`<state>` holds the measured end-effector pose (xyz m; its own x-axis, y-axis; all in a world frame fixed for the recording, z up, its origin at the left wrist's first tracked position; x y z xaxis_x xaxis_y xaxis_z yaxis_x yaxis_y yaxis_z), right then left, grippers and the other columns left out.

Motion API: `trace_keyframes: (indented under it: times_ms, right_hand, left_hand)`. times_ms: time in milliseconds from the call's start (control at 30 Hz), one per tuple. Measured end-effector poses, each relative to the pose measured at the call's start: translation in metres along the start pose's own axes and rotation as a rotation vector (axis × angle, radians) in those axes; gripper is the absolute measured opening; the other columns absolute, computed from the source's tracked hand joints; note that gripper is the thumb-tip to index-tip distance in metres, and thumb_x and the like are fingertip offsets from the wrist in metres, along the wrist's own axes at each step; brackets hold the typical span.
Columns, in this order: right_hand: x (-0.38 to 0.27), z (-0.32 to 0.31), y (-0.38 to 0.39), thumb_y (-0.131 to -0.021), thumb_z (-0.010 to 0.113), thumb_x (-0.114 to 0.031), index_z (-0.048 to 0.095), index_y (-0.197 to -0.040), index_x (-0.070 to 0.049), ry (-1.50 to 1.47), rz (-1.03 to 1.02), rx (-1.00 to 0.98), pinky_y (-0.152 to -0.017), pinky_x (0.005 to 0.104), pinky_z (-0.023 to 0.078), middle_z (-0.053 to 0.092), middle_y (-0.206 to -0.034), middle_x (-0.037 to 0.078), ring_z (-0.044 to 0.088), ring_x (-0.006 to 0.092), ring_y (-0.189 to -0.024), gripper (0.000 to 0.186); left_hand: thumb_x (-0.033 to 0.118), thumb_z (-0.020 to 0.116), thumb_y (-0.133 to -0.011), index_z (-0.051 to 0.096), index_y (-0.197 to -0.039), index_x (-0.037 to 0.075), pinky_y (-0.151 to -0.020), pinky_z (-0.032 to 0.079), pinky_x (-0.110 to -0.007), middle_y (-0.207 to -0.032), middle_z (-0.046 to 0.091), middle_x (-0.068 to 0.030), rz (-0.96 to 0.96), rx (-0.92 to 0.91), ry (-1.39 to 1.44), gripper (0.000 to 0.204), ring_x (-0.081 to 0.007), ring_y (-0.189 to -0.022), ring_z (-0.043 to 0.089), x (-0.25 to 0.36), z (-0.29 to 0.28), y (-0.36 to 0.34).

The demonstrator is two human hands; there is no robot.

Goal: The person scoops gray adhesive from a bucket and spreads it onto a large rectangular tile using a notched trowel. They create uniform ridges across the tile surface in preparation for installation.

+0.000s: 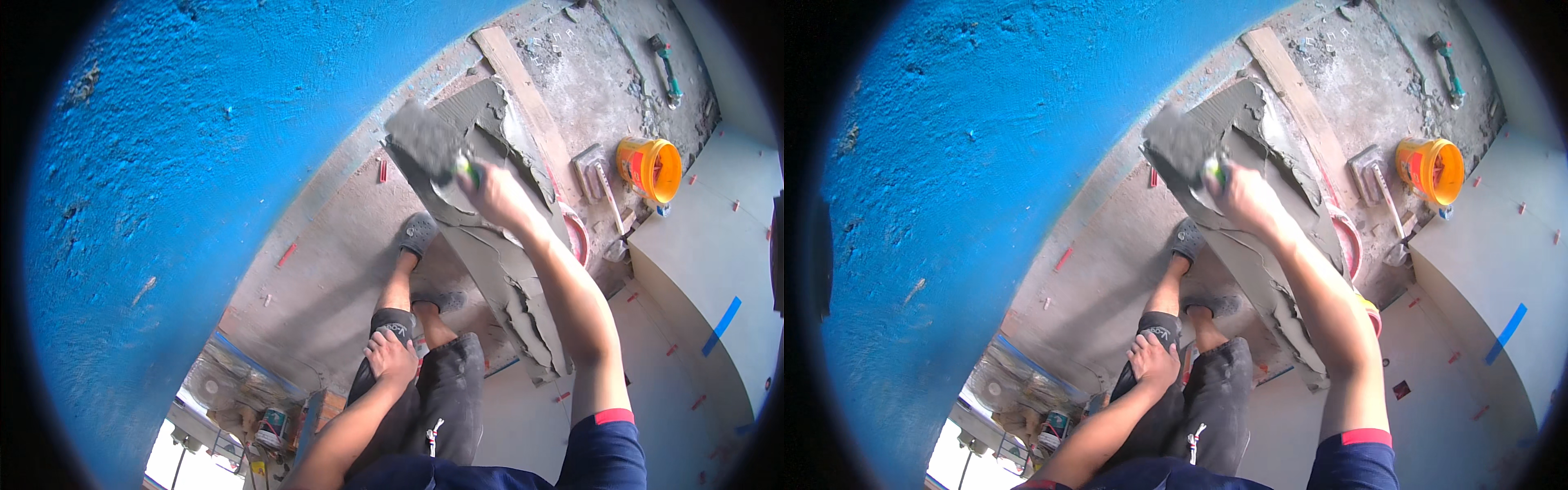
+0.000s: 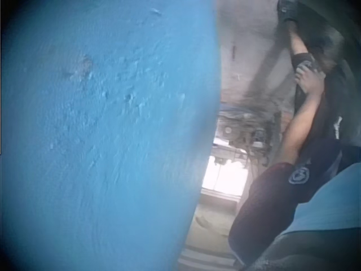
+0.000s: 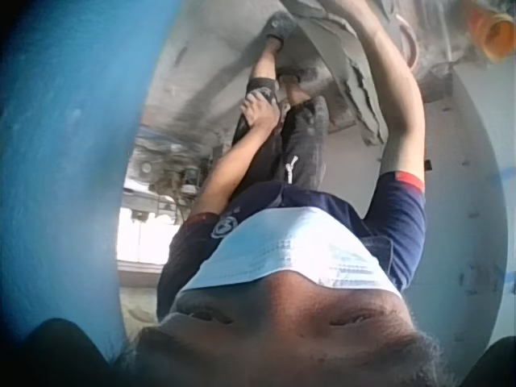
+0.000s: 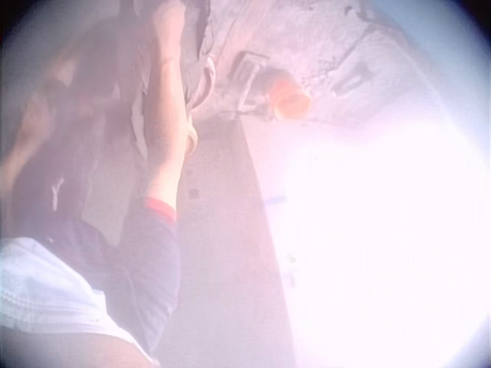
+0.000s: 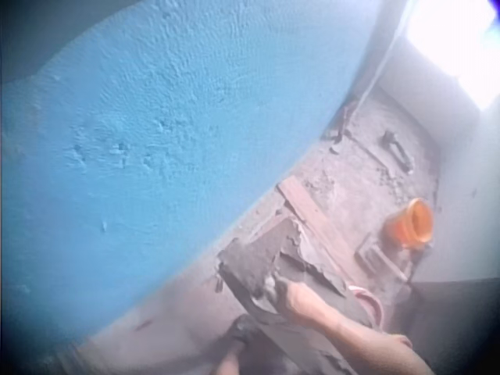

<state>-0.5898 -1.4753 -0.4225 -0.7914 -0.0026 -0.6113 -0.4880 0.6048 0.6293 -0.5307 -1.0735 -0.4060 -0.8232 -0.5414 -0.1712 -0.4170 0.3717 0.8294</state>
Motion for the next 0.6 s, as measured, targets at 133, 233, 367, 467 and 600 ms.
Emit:
trace_keyframes:
  times_ms: [133,233,367,467,600]
  right_hand:
    - [0.020,-0.048,-0.066,-0.101,0.056,-0.040,0.064,-0.109,0.003,0.073,0.045,0.362,-0.082,0.0538,0.053,0.068,-0.092,0.032,0.067,0.0498,-0.093,0.045]
    - [0.023,-0.067,-0.043,-0.102,0.054,-0.041,0.061,-0.107,0.004,0.040,0.093,0.507,-0.083,0.0543,0.052,0.067,-0.096,0.034,0.064,0.0517,-0.096,0.046]
    - [0.064,-0.074,0.015,-0.104,0.053,-0.040,0.059,-0.108,0.000,-0.283,0.169,0.519,-0.067,0.0454,0.055,0.069,-0.082,0.023,0.070,0.0349,-0.075,0.041]
    - [0.068,-0.062,0.036,-0.105,0.054,-0.040,0.059,-0.108,0.000,-0.577,0.220,0.456,-0.061,0.0369,0.053,0.065,-0.078,0.012,0.066,0.0196,-0.065,0.041]
    - [0.085,-0.033,0.026,-0.104,0.056,-0.038,0.058,-0.107,0.001,-0.579,0.361,0.509,-0.059,0.0379,0.053,0.063,-0.074,0.011,0.063,0.0188,-0.060,0.039]
  left_hand:
    - [0.044,0.066,-0.091,0.054,-0.122,-0.003,-0.099,0.042,-0.049,-0.120,0.057,-0.0193,-0.015,-0.019,-0.001,0.058,-0.0350,-0.114,0.058,0.004,0.002,0.001]
    - [0.044,0.066,-0.091,0.054,-0.123,-0.003,-0.101,0.041,-0.050,-0.121,0.056,-0.0203,-0.040,-0.041,0.028,0.058,-0.0359,-0.115,0.057,-0.001,0.007,0.001]
    - [0.042,0.068,-0.089,0.054,-0.121,-0.003,-0.101,0.041,-0.051,-0.121,0.057,-0.0220,-0.042,-0.008,0.073,0.056,-0.0372,-0.116,0.057,-0.003,0.012,0.003]
    - [0.041,0.069,-0.088,0.055,-0.118,-0.002,-0.099,0.041,-0.051,-0.119,0.057,-0.0221,-0.028,0.017,0.075,0.054,-0.0375,-0.114,0.057,-0.002,0.007,0.003]
    - [0.041,0.068,-0.089,0.055,-0.116,-0.003,-0.099,0.041,-0.052,-0.116,0.057,-0.0217,-0.012,0.021,0.048,0.053,-0.0377,-0.112,0.057,-0.002,0.008,0.004]
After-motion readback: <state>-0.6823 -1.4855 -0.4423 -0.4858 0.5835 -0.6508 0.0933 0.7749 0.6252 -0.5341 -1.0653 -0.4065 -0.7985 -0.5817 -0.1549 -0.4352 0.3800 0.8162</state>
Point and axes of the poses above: each hand's wrist, its own y-axis away from the middle knuckle, its own z-axis out of the palm, x = y × z, the point moved 9 cm from there along -y, towards the middle knuckle
